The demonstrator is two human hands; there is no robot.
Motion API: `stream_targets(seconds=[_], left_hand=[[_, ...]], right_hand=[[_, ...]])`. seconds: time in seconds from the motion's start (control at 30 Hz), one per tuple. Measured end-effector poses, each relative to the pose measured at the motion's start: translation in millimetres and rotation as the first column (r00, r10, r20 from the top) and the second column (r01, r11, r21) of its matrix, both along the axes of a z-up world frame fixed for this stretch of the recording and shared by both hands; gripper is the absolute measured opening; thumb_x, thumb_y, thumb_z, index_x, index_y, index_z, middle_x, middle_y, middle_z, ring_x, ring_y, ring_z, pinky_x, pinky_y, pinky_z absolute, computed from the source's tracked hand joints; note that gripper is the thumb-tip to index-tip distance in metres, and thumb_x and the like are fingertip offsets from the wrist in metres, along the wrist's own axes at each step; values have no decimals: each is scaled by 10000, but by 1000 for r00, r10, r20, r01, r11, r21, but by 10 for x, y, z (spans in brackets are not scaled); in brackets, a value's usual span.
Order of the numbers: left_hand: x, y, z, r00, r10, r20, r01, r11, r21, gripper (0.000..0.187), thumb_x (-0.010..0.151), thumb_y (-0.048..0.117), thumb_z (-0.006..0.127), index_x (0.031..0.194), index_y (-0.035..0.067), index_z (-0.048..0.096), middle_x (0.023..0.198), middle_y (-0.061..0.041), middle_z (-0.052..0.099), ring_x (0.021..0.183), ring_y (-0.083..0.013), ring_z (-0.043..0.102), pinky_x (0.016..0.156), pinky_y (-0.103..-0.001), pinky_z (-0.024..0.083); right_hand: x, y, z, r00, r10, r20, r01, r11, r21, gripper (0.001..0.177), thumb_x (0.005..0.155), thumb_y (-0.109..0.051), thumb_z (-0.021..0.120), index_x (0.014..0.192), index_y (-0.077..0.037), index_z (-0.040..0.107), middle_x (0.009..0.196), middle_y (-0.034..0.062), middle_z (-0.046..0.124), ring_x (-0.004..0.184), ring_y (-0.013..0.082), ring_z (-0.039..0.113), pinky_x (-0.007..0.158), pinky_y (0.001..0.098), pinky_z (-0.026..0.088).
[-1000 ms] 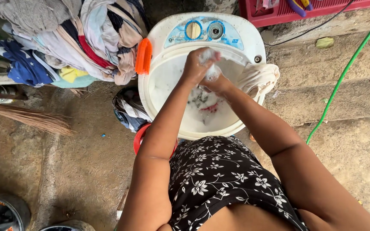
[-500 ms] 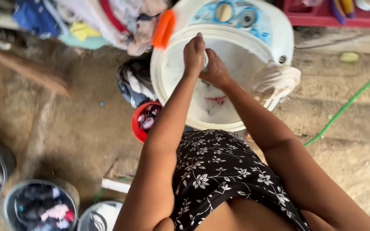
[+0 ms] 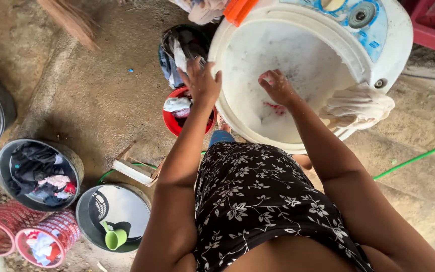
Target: Washing clothes by hand and using a small machine-like basin.
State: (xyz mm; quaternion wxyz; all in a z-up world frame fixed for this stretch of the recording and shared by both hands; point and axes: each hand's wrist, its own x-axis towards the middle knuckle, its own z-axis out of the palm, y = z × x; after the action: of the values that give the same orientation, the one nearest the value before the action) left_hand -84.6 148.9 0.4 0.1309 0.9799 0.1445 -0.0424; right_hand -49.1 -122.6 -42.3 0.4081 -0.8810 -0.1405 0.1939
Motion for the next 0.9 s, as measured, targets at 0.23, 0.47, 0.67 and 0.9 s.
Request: stream_targets(seconds=[0.23,0.47,0.67,0.9], left_hand=[[146,-737,-174,944,-178,277,296,828,-477,260,934,273,738,1178,205,684,1398,-119,559,1342,-369,470,1125,-547,342],[146,-1043,-422,944,-308,115,310,718,-623,250,941,229,722,1183,178,690,1380,-115,582,1308,-370,502,1096,-511,393],[149,-1089,-527,929,-370,-32,249,685,-685,233,965,232,689,1183,150,696,1386,-114,579,1310,-356,502,1099,-492,390],[253,-1169,-498,909,-412,-64,255,672,-695,252,971,241,677,1201,138,690,1393,-104,568,1315,-351,491,1103,-490,384]], right_hand=[[-208,-761,-1294,986,-133,-100,112,976,-188,335,971,-374,676,1103,-67,702,1076,181,719,960,364,693,861,466,543],[-722,-944,-1990,837,-332,-435,161,909,-384,269,880,-324,678,1057,-123,692,934,139,745,891,338,753,779,448,598],[-1132,-972,-2611,987,48,-154,-124,836,-535,297,861,-338,681,1024,-93,718,1090,168,685,1031,363,653,855,486,516],[-811,-884,-1847,986,-98,-137,-2,805,-593,212,928,-281,623,1039,-171,765,1033,139,742,1016,359,680,931,483,524]])
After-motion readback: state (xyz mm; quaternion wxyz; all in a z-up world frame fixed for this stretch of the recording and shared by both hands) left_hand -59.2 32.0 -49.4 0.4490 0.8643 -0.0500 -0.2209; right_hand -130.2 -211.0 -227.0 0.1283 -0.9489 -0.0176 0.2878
